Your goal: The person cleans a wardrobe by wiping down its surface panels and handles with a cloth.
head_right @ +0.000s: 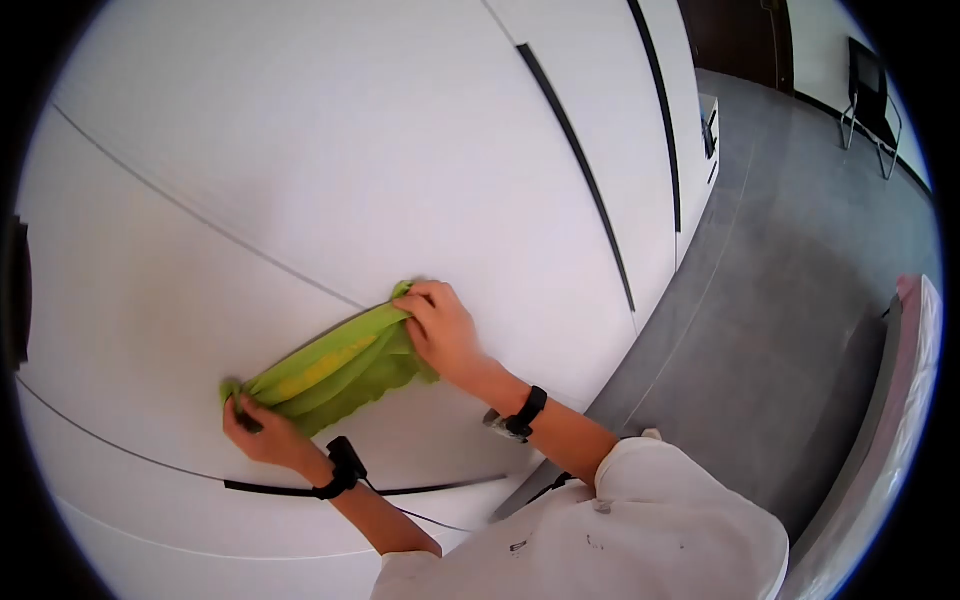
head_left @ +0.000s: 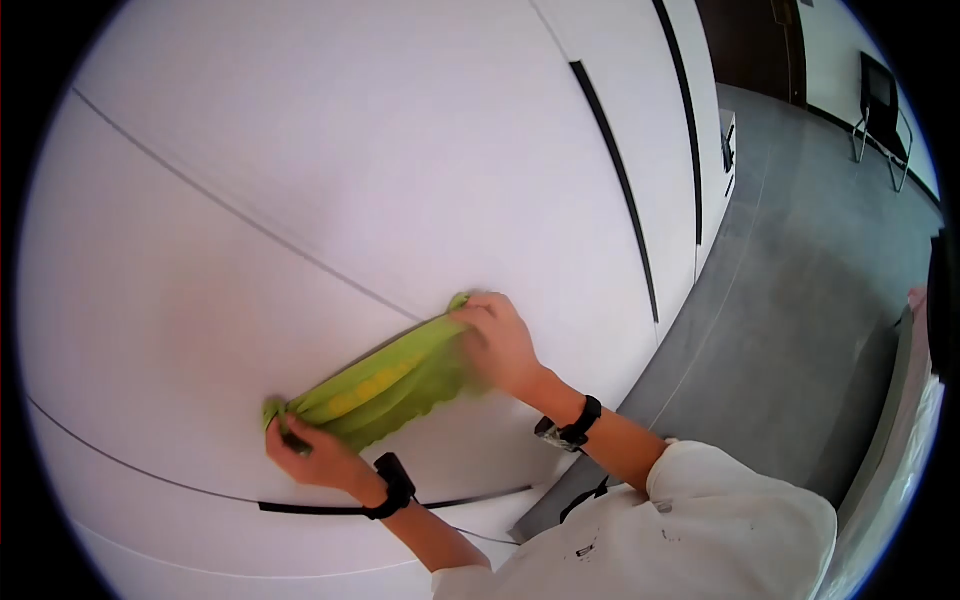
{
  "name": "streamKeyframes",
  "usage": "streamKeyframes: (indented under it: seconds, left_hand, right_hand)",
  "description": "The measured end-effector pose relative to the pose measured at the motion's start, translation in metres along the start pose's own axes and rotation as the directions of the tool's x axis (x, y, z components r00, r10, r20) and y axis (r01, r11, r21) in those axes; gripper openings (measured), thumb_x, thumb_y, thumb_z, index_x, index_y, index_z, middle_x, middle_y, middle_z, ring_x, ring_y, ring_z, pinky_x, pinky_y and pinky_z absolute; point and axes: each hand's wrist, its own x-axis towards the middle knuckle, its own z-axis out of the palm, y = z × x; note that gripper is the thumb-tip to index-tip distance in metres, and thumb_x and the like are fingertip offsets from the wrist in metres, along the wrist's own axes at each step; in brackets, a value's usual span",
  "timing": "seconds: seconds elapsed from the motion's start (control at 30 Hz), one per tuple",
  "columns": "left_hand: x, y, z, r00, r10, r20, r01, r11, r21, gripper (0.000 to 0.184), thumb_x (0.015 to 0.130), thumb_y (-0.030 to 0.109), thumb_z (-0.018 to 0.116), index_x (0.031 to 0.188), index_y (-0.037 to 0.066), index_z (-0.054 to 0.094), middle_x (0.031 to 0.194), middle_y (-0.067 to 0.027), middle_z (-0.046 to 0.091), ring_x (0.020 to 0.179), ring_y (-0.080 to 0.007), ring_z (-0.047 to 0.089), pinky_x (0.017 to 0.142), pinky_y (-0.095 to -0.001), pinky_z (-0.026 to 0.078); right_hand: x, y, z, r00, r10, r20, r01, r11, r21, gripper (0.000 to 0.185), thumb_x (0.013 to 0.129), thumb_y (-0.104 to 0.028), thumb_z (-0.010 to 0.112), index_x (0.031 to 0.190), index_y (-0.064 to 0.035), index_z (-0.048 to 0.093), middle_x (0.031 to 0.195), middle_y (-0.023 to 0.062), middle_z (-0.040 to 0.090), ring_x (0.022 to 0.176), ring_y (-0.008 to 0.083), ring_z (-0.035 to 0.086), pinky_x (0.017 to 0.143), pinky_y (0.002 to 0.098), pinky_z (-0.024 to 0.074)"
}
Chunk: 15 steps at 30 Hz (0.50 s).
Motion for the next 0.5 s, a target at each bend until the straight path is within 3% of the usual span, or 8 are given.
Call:
streamKeyframes:
  seconds: [0.07, 0.13, 0.33, 0.4, 0.5]
  left_hand:
    - [0.002, 0.011, 0.011, 0.998, 0.024, 0.049, -0.023, 1.0, -0.015, 0.018, 0.091, 0.008, 0.059, 0.107, -0.001, 0.061, 0.105, -0.0135, 0.062, 0.095, -0.028, 0.059, 0.084, -0.0378, 0.047]
    - [0.007, 0.03, 0.022, 0.968, 0.193, 0.162, -0.189, 0.981, -0.036, 0.02, 0.09, 0.003, 0.057, 0.11, -0.002, 0.06, 0.112, -0.0147, 0.059, 0.102, -0.0307, 0.056, 0.089, -0.0399, 0.045]
    - [-0.015, 0.051, 0.087, 0.932, 0.24, 0.273, -0.195, 0.964, -0.182, 0.027, 0.088, -0.003, 0.054, 0.115, 0.0, 0.058, 0.121, -0.0162, 0.052, 0.112, -0.0332, 0.049, 0.091, -0.042, 0.043]
    - [-0.016, 0.065, 0.098, 0.94, 0.211, 0.269, -0.143, 0.958, -0.25, 0.03, 0.087, -0.006, 0.052, 0.116, 0.001, 0.059, 0.12, -0.015, 0.054, 0.111, -0.0321, 0.049, 0.089, -0.0415, 0.044]
    - [-0.021, 0.084, 0.127, 0.911, 0.33, 0.246, -0.204, 0.881, -0.426, 0.039, 0.076, -0.011, 0.051, 0.111, 0.003, 0.063, 0.111, -0.0125, 0.06, 0.104, -0.032, 0.052, 0.084, -0.0398, 0.045]
  right_hand:
    - [0.003, 0.004, 0.005, 0.998, 0.058, 0.022, -0.057, 0.998, -0.039, 0.029, 0.077, 0.003, 0.063, 0.103, -0.0077, 0.061, 0.104, 0.0077, 0.054, 0.098, 0.0285, 0.055, 0.077, 0.0372, 0.0496]
    - [0.004, 0.001, 0.005, 0.993, 0.121, -0.002, -0.12, 0.989, -0.087, 0.03, 0.077, 0.004, 0.061, 0.104, -0.0077, 0.059, 0.106, 0.0091, 0.053, 0.1, 0.0302, 0.054, 0.079, 0.0384, 0.0488]
    - [0.004, 0.032, 0.013, 0.986, 0.144, 0.08, -0.13, 0.979, -0.159, 0.032, 0.076, 0.007, 0.055, 0.105, -0.0069, 0.059, 0.104, 0.0126, 0.053, 0.098, 0.0337, 0.053, 0.08, 0.0404, 0.0483]
    - [-0.002, 0.044, 0.011, 0.975, 0.207, 0.076, -0.186, 0.959, -0.215, 0.036, 0.075, 0.007, 0.055, 0.107, -0.0072, 0.059, 0.104, 0.0138, 0.054, 0.099, 0.0346, 0.054, 0.084, 0.0404, 0.0475]
    - [0.0, 0.069, 0.008, 0.97, 0.239, 0.045, -0.22, 0.941, -0.256, 0.041, 0.074, 0.006, 0.055, 0.112, -0.0074, 0.058, 0.103, 0.0158, 0.055, 0.1, 0.0357, 0.054, 0.088, 0.0405, 0.0465]
